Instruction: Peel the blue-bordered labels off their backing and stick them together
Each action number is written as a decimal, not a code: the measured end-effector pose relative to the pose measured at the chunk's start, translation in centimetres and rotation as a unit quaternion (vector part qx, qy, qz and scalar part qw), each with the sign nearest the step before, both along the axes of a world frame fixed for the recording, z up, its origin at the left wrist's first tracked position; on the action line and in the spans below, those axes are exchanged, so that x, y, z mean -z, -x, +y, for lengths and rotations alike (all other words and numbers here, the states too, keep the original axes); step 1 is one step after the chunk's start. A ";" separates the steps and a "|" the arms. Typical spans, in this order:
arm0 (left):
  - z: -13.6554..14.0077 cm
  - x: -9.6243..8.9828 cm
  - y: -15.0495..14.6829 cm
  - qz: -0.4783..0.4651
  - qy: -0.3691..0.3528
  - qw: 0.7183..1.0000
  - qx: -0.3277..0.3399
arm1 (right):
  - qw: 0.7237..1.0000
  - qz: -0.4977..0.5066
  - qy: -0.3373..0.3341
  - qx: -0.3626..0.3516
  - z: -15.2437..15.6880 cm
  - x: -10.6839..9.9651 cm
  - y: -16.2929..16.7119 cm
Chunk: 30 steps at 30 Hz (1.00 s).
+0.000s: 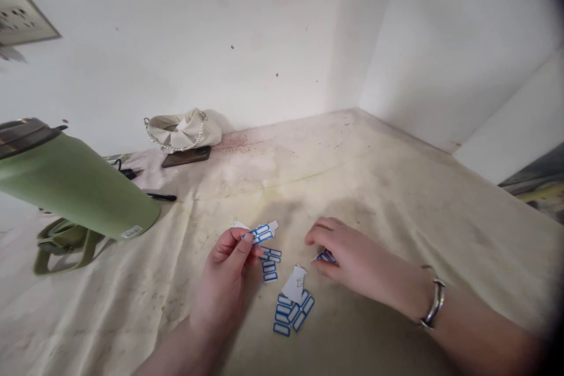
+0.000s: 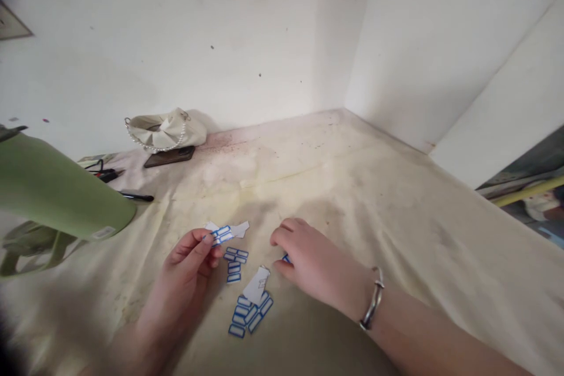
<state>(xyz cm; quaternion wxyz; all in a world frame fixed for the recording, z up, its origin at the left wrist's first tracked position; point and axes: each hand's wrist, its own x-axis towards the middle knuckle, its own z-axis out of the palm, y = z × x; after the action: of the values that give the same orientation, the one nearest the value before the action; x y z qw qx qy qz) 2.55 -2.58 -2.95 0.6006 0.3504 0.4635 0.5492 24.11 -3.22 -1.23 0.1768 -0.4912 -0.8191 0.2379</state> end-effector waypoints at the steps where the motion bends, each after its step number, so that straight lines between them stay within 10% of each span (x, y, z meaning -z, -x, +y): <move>1: 0.0 -0.1 0.0 -0.020 0.004 1.000 0.000 | 1.000 0.018 -0.005 -0.003 -0.1 0.0 0.5; 21: 1.4 -0.4 1.1 -0.151 0.024 0.988 -0.019 | 0.996 -0.055 0.003 0.074 2.3 1.2 7.4; 30: 0.9 -0.2 0.8 -0.079 0.010 0.997 0.005 | 0.985 0.119 0.112 0.059 0.7 -0.7 4.4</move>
<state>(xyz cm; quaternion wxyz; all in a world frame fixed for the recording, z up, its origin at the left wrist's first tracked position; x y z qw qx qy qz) 1.79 -1.68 -2.72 0.6414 0.3023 0.4186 0.5675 19.74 -2.53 -0.49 0.2306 -0.5234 -0.7300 0.3743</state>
